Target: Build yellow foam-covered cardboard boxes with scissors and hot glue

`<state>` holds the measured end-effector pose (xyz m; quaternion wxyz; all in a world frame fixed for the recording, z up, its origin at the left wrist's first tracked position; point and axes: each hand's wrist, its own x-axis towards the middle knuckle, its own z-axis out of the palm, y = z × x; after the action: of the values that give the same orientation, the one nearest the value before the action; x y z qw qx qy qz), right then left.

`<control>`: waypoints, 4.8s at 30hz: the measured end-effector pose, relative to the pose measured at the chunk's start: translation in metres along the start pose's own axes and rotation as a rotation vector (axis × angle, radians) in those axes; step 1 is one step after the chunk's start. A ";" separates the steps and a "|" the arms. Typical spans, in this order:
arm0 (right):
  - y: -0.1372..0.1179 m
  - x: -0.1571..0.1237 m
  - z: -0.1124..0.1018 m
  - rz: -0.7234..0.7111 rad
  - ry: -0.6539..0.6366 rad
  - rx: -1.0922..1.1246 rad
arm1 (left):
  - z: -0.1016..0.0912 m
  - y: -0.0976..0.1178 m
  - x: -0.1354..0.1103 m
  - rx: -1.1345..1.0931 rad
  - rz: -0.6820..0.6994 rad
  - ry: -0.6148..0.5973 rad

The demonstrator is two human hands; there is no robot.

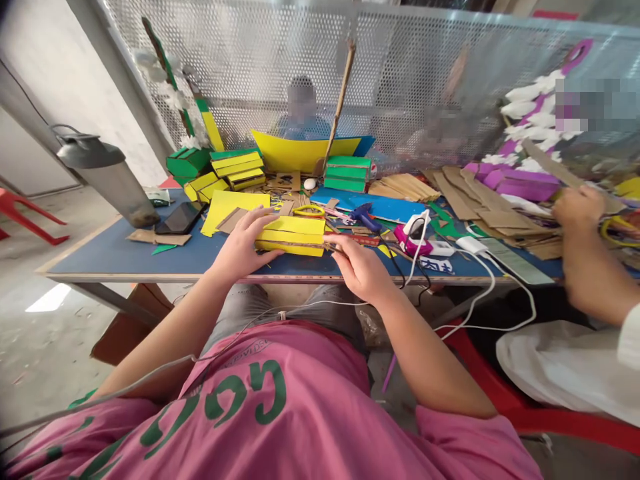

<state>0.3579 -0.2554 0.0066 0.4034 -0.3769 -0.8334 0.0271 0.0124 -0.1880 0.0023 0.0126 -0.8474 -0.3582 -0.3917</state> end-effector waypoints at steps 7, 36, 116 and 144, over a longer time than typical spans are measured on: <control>-0.010 0.039 -0.004 0.014 -0.075 -0.232 | 0.001 -0.001 0.001 0.100 0.059 -0.051; -0.010 0.049 0.002 -0.068 -0.057 -0.243 | -0.003 0.004 0.003 0.108 0.017 -0.082; -0.002 0.032 0.024 -0.156 0.207 -0.267 | -0.001 -0.002 0.001 0.077 0.056 -0.067; -0.001 0.021 0.060 0.020 0.228 -0.170 | -0.003 -0.002 0.000 0.083 0.043 -0.077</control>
<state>0.3077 -0.2269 -0.0199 0.4617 -0.4188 -0.7776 -0.0825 0.0097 -0.1872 0.0040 0.0424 -0.8680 -0.3562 -0.3433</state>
